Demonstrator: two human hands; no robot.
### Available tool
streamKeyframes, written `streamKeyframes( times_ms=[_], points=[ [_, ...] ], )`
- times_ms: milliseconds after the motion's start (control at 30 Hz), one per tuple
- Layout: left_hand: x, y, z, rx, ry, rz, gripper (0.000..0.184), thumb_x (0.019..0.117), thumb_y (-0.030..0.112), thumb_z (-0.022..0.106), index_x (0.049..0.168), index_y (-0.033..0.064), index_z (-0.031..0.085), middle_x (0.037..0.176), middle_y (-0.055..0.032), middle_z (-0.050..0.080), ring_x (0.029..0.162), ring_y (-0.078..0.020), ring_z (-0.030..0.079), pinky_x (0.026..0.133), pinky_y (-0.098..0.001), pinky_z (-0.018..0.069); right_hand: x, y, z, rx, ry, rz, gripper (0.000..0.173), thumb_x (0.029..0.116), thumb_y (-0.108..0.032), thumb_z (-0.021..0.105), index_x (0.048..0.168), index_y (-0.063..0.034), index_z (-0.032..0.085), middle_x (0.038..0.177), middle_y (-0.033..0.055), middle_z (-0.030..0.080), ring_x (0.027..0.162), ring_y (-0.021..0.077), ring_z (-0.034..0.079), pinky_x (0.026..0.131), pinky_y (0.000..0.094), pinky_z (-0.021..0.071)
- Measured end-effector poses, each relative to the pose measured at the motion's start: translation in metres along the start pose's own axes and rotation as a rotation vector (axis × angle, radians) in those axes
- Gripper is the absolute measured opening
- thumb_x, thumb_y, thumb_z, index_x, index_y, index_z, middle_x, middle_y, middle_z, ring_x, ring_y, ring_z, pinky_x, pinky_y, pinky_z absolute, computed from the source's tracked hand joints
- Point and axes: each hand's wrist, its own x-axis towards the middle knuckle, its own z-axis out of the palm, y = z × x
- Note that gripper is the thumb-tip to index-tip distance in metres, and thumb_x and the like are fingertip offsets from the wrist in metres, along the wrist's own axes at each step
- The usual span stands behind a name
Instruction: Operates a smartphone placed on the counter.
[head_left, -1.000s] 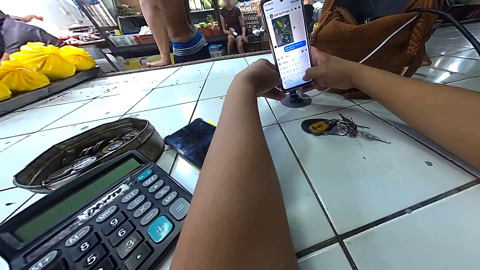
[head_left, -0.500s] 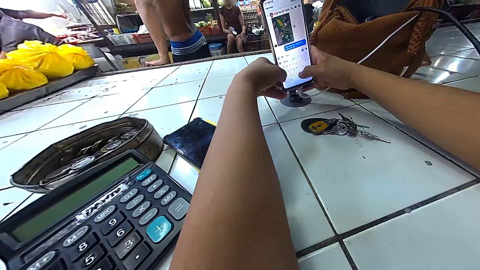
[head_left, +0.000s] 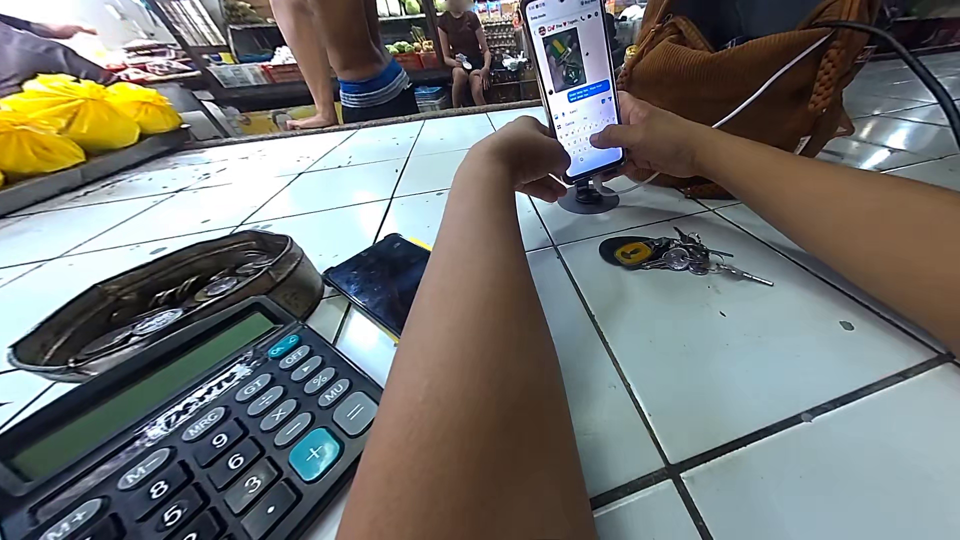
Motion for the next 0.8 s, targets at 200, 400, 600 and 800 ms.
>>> streamKeyframes(
  times_ms=[200, 400, 600, 800],
  points=[
    [-0.002, 0.002, 0.006, 0.021, -0.038, -0.016, 0.053, 0.0992, -0.002, 0.054, 0.149, 0.0103, 0.041, 0.113, -0.0178, 0.064, 0.08, -0.0187, 0.069, 0.07, -0.0292, 0.0583, 0.004, -0.001, -0.002, 0.013, 0.056, -0.138, 0.071, 0.1007, -0.006, 0.054, 0.157, -0.0157, 0.011, 0.133, 0.0106, 0.056, 0.108, 0.0163, 0.068, 0.088, 0.033, 0.06],
    [0.001, 0.004, 0.011, -0.022, -0.11, 0.002, 0.058, 0.0973, -0.008, 0.052, 0.151, 0.0074, 0.036, 0.12, -0.0203, 0.06, 0.085, -0.018, 0.069, 0.074, -0.0277, 0.0589, -0.004, -0.001, 0.0, 0.045, 0.05, -0.089, 0.062, 0.1, 0.003, 0.05, 0.152, -0.0146, 0.021, 0.125, 0.0086, 0.059, 0.102, 0.0154, 0.068, 0.083, 0.0313, 0.0601],
    [0.004, -0.009, 0.013, -0.231, -0.137, 0.074, 0.049, 0.0987, -0.012, 0.048, 0.144, 0.0067, 0.045, 0.119, -0.0159, 0.06, 0.082, -0.014, 0.067, 0.071, -0.0247, 0.0585, -0.007, 0.004, -0.004, 0.058, 0.039, -0.111, 0.064, 0.0988, 0.002, 0.051, 0.152, -0.013, 0.02, 0.127, 0.0088, 0.06, 0.107, 0.0168, 0.068, 0.089, 0.034, 0.0599],
    [0.002, -0.011, 0.013, -0.207, -0.114, 0.1, 0.044, 0.1014, -0.008, 0.047, 0.142, 0.0065, 0.048, 0.114, -0.015, 0.063, 0.08, -0.0138, 0.068, 0.071, -0.0256, 0.0583, -0.006, 0.009, 0.005, 0.075, 0.114, -0.135, 0.075, 0.098, 0.0, 0.058, 0.156, -0.0148, 0.013, 0.133, 0.0107, 0.057, 0.111, 0.0191, 0.067, 0.09, 0.0361, 0.0602]
  ],
)
